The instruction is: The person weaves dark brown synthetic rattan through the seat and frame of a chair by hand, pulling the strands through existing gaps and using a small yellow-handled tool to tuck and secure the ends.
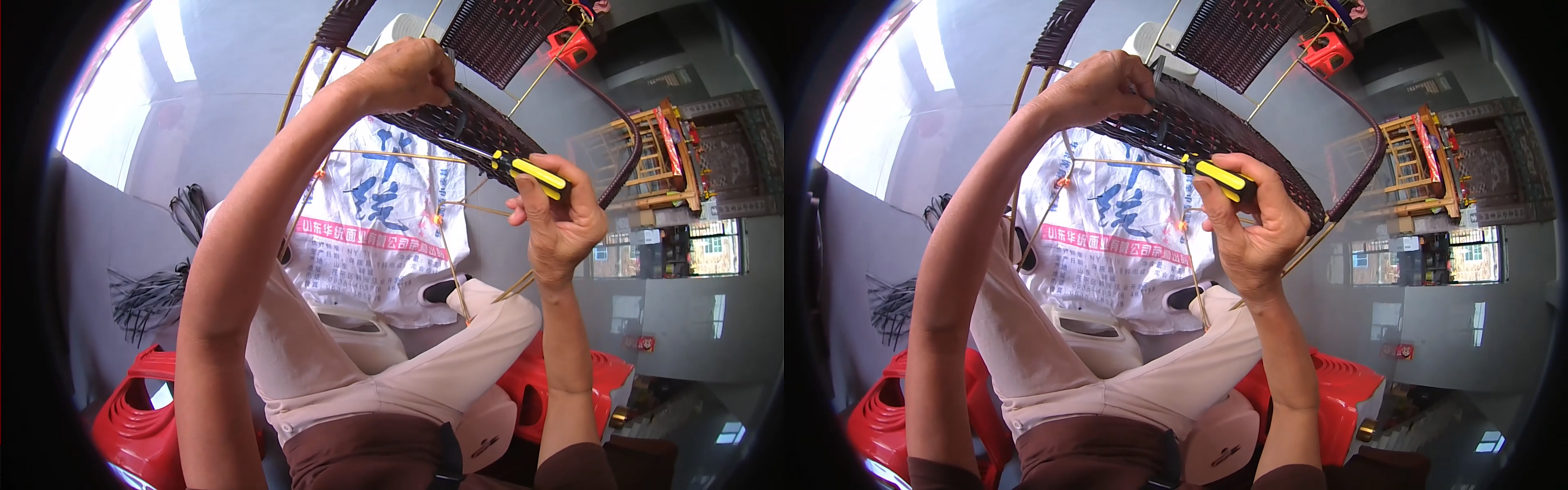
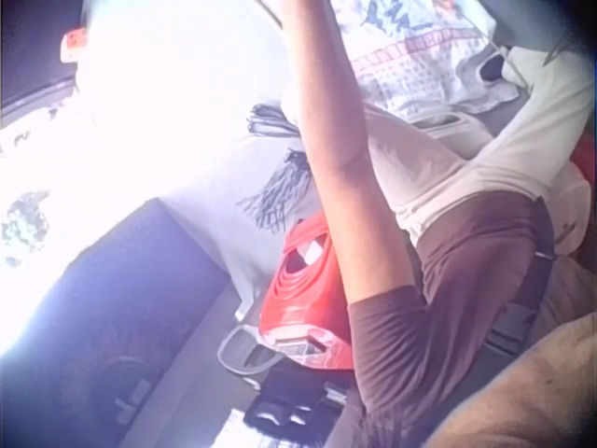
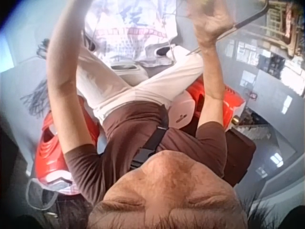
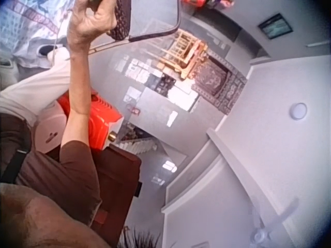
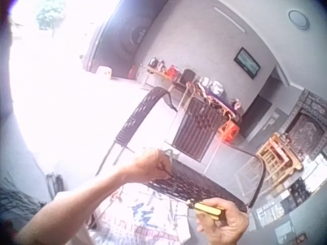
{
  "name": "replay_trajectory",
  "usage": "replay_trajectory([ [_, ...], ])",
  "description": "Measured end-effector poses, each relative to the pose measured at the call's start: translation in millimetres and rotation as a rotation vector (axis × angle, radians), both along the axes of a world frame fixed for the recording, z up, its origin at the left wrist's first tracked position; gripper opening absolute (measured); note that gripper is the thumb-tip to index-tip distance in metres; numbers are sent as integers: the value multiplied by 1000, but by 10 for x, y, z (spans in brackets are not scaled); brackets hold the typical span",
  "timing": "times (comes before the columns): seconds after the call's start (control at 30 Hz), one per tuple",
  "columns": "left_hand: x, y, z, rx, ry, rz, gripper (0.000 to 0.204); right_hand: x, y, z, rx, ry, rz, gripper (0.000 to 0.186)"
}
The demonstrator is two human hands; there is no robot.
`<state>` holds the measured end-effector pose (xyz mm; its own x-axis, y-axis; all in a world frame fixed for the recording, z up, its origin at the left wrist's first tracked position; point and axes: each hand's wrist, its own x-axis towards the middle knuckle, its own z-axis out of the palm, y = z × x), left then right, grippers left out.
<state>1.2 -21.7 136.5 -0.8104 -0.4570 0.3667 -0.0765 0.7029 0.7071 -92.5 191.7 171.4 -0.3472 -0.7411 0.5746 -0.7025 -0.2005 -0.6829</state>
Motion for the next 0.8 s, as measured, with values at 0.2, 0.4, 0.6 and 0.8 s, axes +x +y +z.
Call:
replay_trajectory([
  [0.2, -28, -13, -35, -44, 63, -3, 13, 8, 17, -106, -61, 173, -31, 24],
  [0.4, -7, -21, -43, -49, 39, -1, 14, 56, 52, -272, -127, 310, -41, 28],
  [0.6, -7, -18, -41, -49, 38, -20, 13, 86, -25, -118, -27, -35, -73, 25],
  [0.8, 0, -6, -8, -18, -3, -21, 11, -125, -189, 153, 114, -319, 76, 20],
])
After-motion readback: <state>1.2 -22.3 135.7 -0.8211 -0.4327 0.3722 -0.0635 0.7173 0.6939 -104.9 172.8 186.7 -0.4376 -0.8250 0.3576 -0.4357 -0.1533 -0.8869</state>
